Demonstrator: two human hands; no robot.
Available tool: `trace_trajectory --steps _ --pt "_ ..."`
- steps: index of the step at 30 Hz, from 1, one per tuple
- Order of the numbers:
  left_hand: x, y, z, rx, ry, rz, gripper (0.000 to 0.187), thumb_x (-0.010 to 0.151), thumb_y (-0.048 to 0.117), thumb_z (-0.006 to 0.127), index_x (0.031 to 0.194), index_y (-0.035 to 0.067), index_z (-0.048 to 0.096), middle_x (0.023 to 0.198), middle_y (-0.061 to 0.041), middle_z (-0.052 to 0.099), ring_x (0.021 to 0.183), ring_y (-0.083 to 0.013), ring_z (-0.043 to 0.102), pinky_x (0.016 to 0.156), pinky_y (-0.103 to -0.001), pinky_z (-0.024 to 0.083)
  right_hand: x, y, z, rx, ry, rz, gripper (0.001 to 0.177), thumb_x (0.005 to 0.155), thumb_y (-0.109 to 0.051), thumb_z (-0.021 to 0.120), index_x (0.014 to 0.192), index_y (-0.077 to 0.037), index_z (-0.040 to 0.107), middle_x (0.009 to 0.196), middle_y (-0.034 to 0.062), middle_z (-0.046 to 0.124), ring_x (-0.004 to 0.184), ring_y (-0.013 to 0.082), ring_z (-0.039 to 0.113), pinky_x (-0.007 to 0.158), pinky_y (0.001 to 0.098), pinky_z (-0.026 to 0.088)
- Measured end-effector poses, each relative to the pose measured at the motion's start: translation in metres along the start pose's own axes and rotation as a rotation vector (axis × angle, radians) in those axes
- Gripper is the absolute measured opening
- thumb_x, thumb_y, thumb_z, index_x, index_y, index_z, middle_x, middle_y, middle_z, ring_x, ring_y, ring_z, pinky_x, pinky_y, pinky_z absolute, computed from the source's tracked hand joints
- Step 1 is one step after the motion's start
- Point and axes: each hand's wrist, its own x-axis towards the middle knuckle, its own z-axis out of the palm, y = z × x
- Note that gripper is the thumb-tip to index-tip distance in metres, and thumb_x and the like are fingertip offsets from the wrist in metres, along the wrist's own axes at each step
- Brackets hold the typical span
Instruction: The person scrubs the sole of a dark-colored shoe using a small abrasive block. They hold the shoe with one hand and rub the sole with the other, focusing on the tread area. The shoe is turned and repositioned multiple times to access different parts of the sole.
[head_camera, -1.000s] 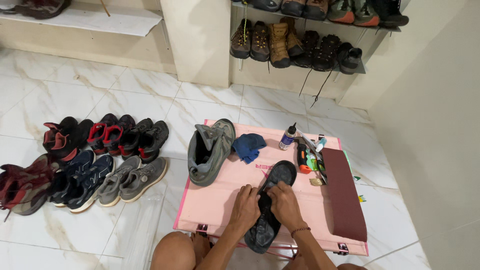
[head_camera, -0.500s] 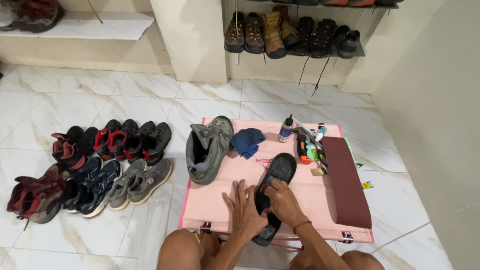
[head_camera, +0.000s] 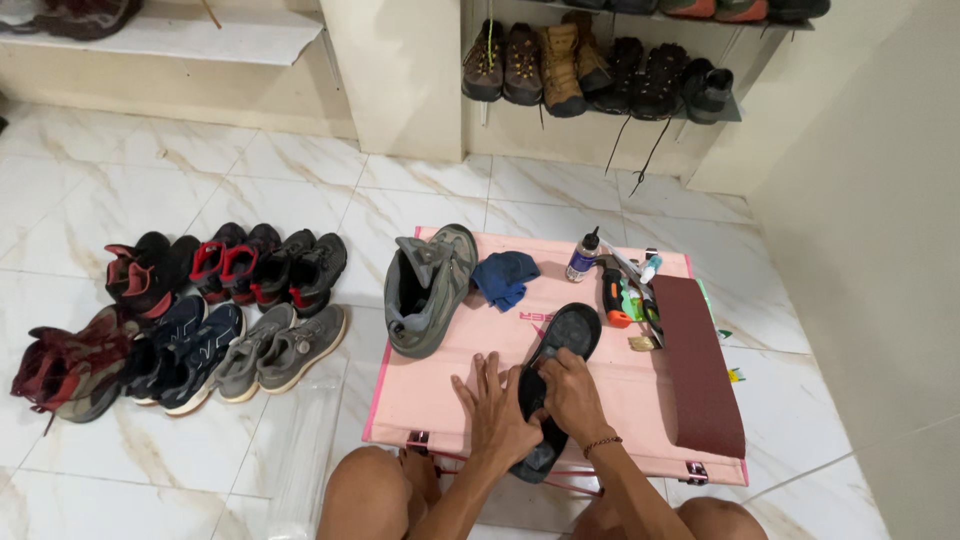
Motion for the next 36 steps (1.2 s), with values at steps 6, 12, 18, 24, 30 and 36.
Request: trace_trajectory --steps 6,12,18,24,30,36 --pt "-0.002 0.005 -0.011 -0.04 -0.062 -0.028 0.079 0.089 0.047 0.08 0.154 0.013 0.051 0.181 -0.024 0.018 0.171 -0.0502 0.001 0.127 -0.087 -0.008 0.016 0.019 -0.016 -0.112 -0.007 0.047 0.025 0.1 0.005 0.057 0.087 -0.009 0.072 0.089 0.0091 0.056 0.078 0.0373 0.06 0.074 0.0493 0.05" --pt "-0.002 -0.001 -0.001 -0.034 0.013 0.004 0.082 0.084 0.043 0.082 0.154 0.013 0.05 0.178 -0.025 0.023 0.169 -0.0516 0.006 0.126 -0.089 -0.005 0.007 0.013 -0.007 -0.14 -0.138 -0.248 0.018 0.085 0.005 0.062 0.094 -0.008 0.072 0.087 0.0077 0.058 0.082 0.029 0.059 0.076 0.0434 0.048" --pt "0.0 -0.002 0.002 -0.047 0.013 -0.003 0.088 0.081 0.042 0.084 0.156 0.014 0.049 0.179 -0.024 0.024 0.17 -0.0507 0.005 0.126 -0.088 -0.006 0.002 0.015 -0.006 -0.141 -0.221 -0.262 0.06 0.048 -0.022 0.103 0.094 -0.005 0.069 0.096 0.0088 0.055 0.087 0.0347 0.058 0.083 0.0444 0.051" --pt "0.001 0.006 -0.012 -0.02 -0.067 -0.045 0.085 0.084 0.046 0.085 0.155 0.014 0.052 0.181 -0.022 0.021 0.171 -0.0488 0.002 0.127 -0.088 -0.006 0.021 0.024 -0.014 -0.083 -0.072 -0.044 0.032 0.099 0.008 0.052 0.074 -0.013 0.052 0.086 0.0051 0.048 0.072 0.0289 0.053 0.073 0.0463 0.041" --pt "0.002 0.003 -0.006 -0.024 -0.05 -0.025 0.081 0.087 0.046 0.082 0.155 0.014 0.05 0.18 -0.023 0.021 0.171 -0.0499 0.002 0.126 -0.088 -0.007 0.019 0.031 -0.009 -0.101 -0.098 -0.035 0.031 0.1 0.005 0.053 0.077 -0.014 0.062 0.088 0.0045 0.051 0.073 0.0288 0.056 0.074 0.0452 0.045" --pt "-0.001 0.003 -0.003 -0.017 -0.016 -0.021 0.081 0.081 0.041 0.083 0.151 0.015 0.052 0.18 -0.024 0.023 0.17 -0.0495 0.004 0.127 -0.087 -0.007 0.007 0.011 -0.012 -0.078 -0.13 -0.087 0.025 0.103 0.003 0.054 0.085 -0.01 0.066 0.09 0.0074 0.058 0.079 0.03 0.06 0.078 0.0453 0.047"
